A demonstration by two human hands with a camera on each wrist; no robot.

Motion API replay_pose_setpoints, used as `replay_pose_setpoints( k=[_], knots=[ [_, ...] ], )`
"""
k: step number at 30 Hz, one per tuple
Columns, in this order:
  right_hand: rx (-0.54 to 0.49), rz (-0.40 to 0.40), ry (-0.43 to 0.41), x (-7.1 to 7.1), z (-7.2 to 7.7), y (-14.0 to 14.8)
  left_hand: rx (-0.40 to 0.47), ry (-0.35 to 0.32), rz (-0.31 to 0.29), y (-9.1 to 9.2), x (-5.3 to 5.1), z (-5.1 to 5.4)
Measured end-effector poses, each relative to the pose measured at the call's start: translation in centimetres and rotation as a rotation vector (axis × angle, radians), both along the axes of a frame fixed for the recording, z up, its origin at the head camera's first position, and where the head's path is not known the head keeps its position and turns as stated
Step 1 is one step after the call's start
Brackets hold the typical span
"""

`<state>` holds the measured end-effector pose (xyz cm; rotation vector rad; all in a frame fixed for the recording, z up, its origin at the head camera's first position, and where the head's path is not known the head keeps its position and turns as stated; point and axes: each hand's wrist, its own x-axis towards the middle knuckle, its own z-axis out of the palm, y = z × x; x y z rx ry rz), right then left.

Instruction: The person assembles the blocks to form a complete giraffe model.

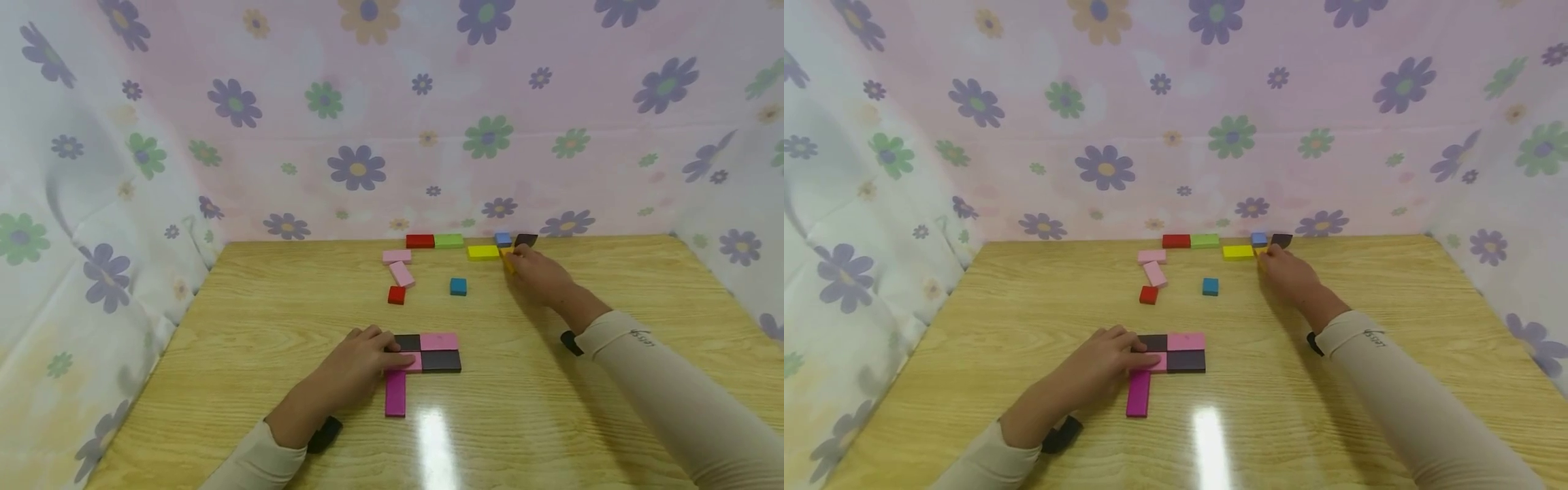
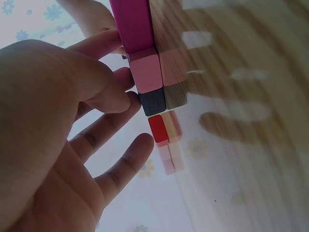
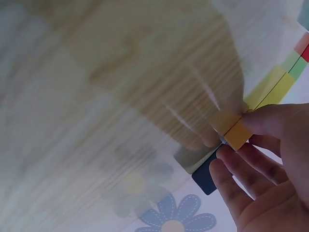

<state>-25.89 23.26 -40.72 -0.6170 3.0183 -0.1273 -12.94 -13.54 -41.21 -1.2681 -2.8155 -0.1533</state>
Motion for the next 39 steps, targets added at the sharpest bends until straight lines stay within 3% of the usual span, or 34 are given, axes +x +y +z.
replay_pose_setpoints(
  k=[8,17,27,39],
  knots=[
    [0.024,0.024,0.012,0.0,0.2,-0.1,-0.002,0.011,-0.004,0.1,0.1,0.2],
    [-0.09,0.037,-0.022,0.7,0.3,0.1,0.007,-0.016,0.006,0.1,0.2,0.3],
    [-0.149,0.052,-0.073,2.9,0.4,0.0,0.02,0.007,0.0,0.0,0.2,0.2],
    [-0.162,0.173,-0.002,6.7,0.7,-1.0,0.028,-0.004,0.006,0.0,0.3,0.2]
  ],
)
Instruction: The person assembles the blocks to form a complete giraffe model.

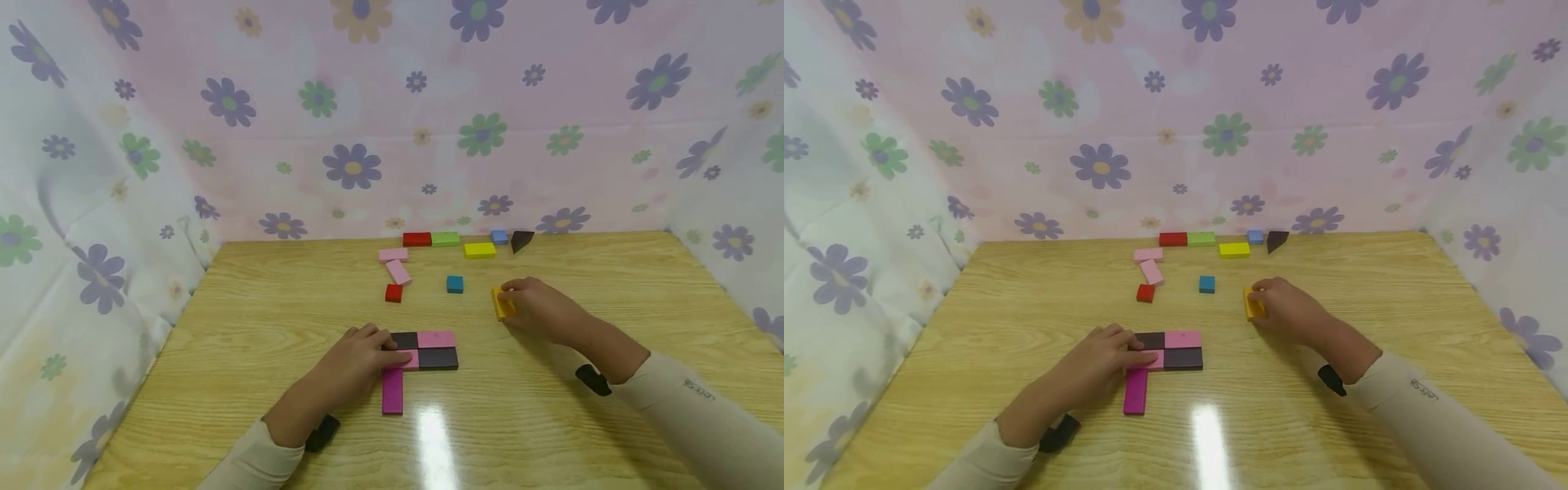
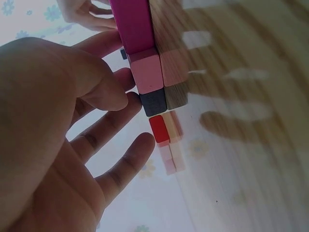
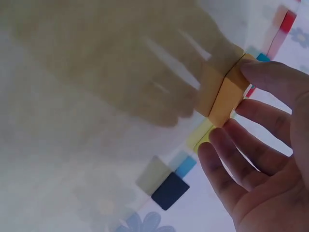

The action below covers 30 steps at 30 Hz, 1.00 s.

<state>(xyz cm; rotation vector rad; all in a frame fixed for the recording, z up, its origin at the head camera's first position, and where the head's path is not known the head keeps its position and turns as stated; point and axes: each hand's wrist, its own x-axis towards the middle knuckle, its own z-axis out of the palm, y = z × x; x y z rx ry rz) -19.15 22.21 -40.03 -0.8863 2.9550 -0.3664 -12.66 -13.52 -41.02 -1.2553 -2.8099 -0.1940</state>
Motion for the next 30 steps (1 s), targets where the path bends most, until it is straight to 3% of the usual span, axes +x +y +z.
replay_pose_setpoints(
  k=[10,15,22,30],
  knots=[
    [-0.083,-0.061,-0.057,2.6,-0.5,-1.3,0.017,-0.016,0.007,-0.1,-0.1,0.0],
    [-0.142,-0.095,-0.022,4.6,-0.3,-2.4,0.018,-0.017,0.003,-0.1,-0.1,0.0],
    [-0.158,0.089,0.243,8.4,-0.2,-4.3,0.01,0.013,-0.004,0.0,0.0,-0.1],
    [-0.134,0.222,0.259,11.0,-0.1,-6.5,0.007,0.016,0.007,0.1,0.0,-0.1]
  ],
)
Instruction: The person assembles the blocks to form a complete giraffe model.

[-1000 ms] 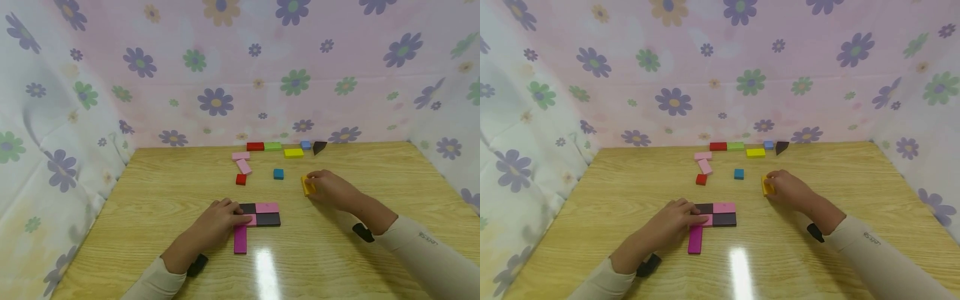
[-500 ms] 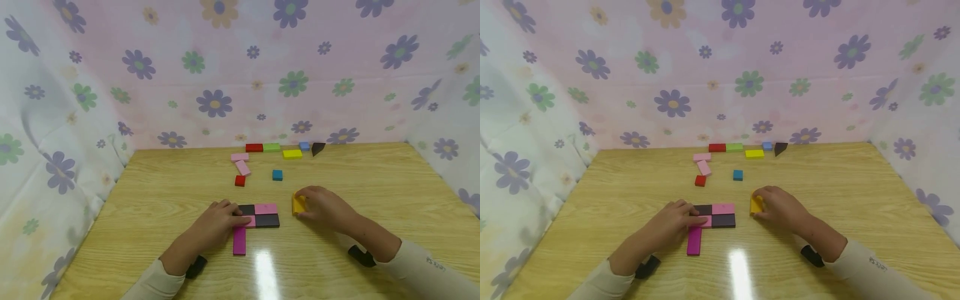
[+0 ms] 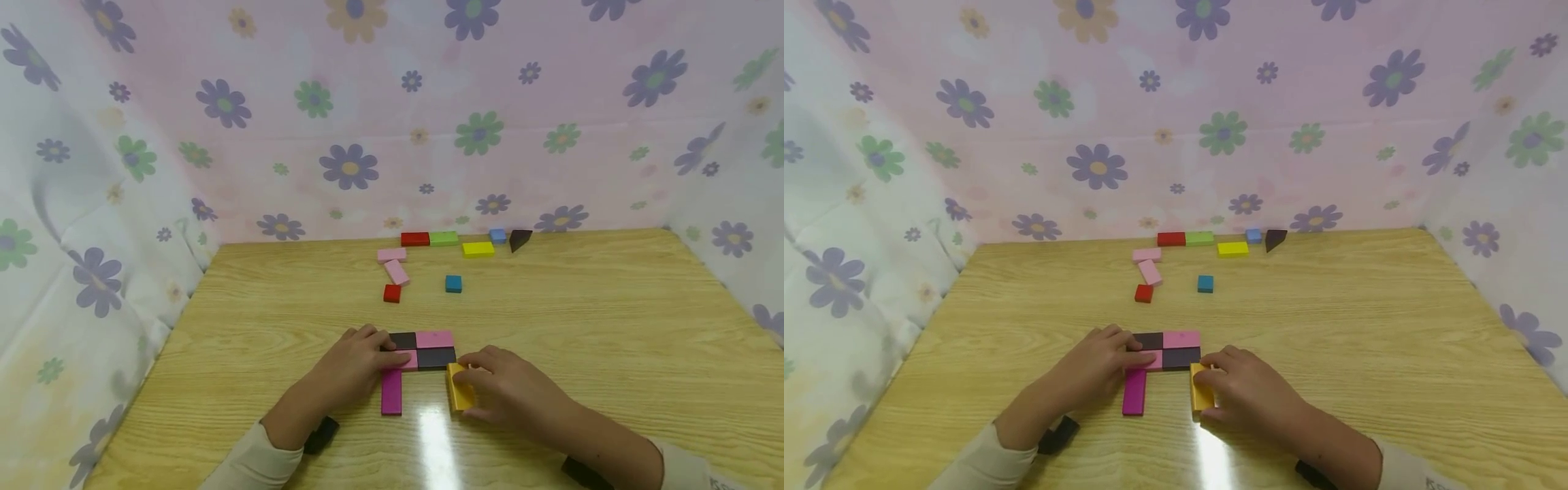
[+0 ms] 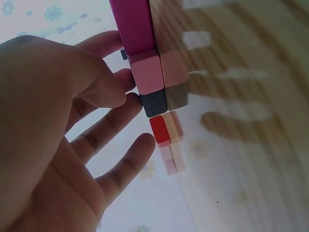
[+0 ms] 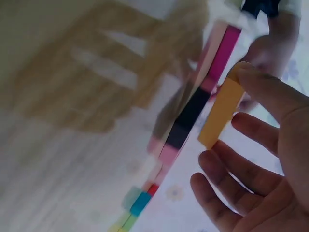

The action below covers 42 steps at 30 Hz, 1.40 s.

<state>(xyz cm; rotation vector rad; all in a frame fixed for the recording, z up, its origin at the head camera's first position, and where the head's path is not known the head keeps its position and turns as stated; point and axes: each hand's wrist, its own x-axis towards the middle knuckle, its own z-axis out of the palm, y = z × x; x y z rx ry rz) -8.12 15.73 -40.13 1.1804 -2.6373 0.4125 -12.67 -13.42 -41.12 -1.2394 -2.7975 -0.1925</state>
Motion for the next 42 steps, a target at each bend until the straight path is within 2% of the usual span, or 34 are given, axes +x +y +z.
replay_pose_setpoints(
  k=[5,12,18,28,36,42],
  knots=[
    [0.094,0.069,0.054,0.38,-0.47,-0.77,0.004,0.005,0.003,-0.02,0.05,-0.07],
    [0.183,0.038,0.059,0.66,-0.87,-0.83,-0.017,-0.002,0.005,0.09,0.01,0.09],
    [0.198,0.039,0.06,0.63,-0.85,-1.03,-0.012,-0.024,0.017,0.05,0.08,0.24],
    [0.229,0.015,-0.016,0.57,-0.74,-1.11,-0.003,-0.035,0.018,0.02,0.11,0.29],
    [0.206,0.024,0.021,0.59,-0.79,-1.17,-0.018,-0.033,0.019,0.06,0.09,0.32],
    [0.197,-0.008,-0.043,0.16,-0.06,-1.05,-0.005,-0.029,0.014,0.06,0.05,0.29]
  ],
)
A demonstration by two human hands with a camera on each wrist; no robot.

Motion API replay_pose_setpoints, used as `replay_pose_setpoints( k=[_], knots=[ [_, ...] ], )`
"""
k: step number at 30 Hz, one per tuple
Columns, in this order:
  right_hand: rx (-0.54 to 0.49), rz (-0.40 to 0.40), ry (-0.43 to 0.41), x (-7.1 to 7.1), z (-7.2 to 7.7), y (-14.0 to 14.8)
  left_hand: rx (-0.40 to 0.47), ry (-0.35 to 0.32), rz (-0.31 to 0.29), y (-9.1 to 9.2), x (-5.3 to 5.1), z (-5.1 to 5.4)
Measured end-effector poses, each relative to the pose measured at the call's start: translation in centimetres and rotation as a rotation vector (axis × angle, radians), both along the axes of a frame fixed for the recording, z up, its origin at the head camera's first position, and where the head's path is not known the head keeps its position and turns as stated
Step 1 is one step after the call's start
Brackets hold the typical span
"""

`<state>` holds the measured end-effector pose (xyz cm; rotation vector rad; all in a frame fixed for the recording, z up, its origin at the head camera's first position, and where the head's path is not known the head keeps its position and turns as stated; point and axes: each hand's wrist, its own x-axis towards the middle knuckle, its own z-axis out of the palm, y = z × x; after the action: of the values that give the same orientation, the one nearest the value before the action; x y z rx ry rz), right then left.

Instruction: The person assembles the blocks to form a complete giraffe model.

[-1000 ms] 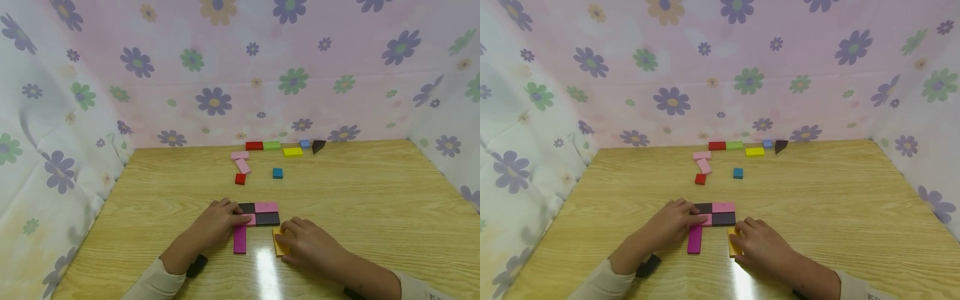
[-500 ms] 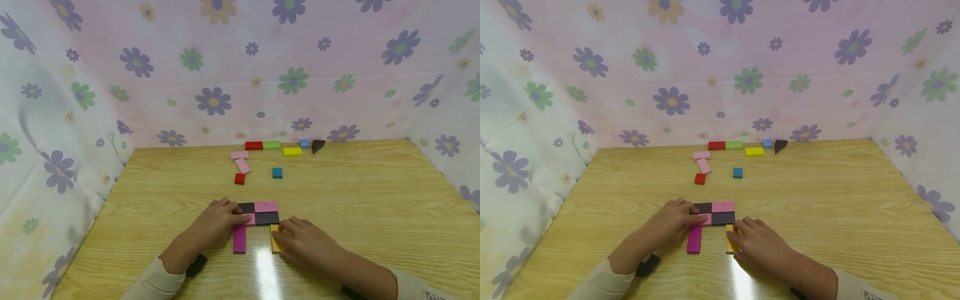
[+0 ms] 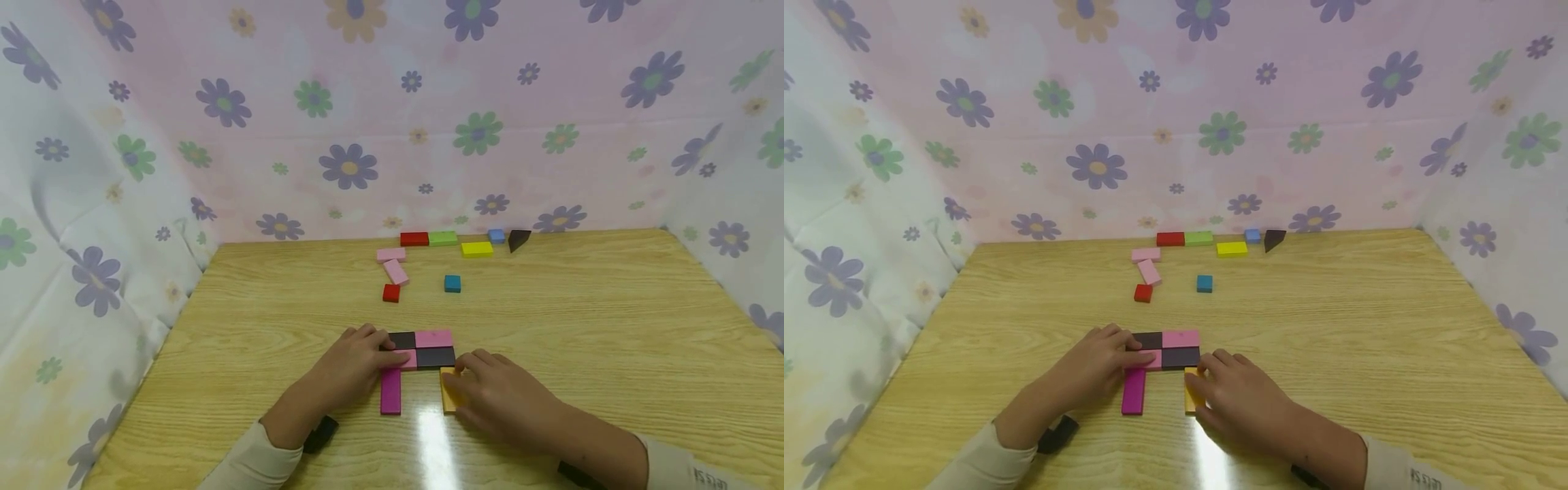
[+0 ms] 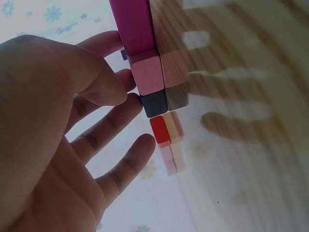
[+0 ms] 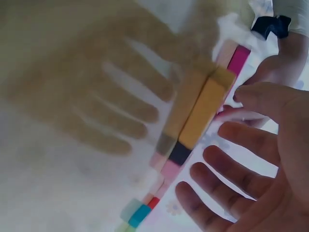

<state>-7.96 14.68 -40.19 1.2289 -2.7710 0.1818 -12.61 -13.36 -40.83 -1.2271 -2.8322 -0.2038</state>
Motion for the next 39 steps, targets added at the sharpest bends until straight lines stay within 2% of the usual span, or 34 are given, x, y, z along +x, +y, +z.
replay_pose_setpoints(
  k=[5,12,16,20,29,39],
  knots=[
    [-0.034,-0.088,-0.024,-2.1,0.7,0.2,0.011,0.005,-0.003,-0.2,0.0,-0.1],
    [-0.034,-0.144,0.059,-6.8,1.0,0.7,0.029,0.025,-0.014,-0.4,0.0,-0.3],
    [-0.021,-0.18,0.041,-9.3,0.9,0.8,0.031,0.039,-0.028,-0.4,-0.1,-0.4],
    [-0.018,-0.193,0.018,-11.1,0.7,0.9,0.038,0.033,-0.032,-0.3,-0.1,-0.4],
    [0.0,-0.206,-0.032,-13.6,0.4,0.8,0.044,0.027,-0.028,-0.2,-0.1,-0.3],
    [0.03,-0.18,-0.02,-14.5,-0.2,0.9,0.031,0.043,-0.031,-0.1,-0.1,-0.2]
  ],
)
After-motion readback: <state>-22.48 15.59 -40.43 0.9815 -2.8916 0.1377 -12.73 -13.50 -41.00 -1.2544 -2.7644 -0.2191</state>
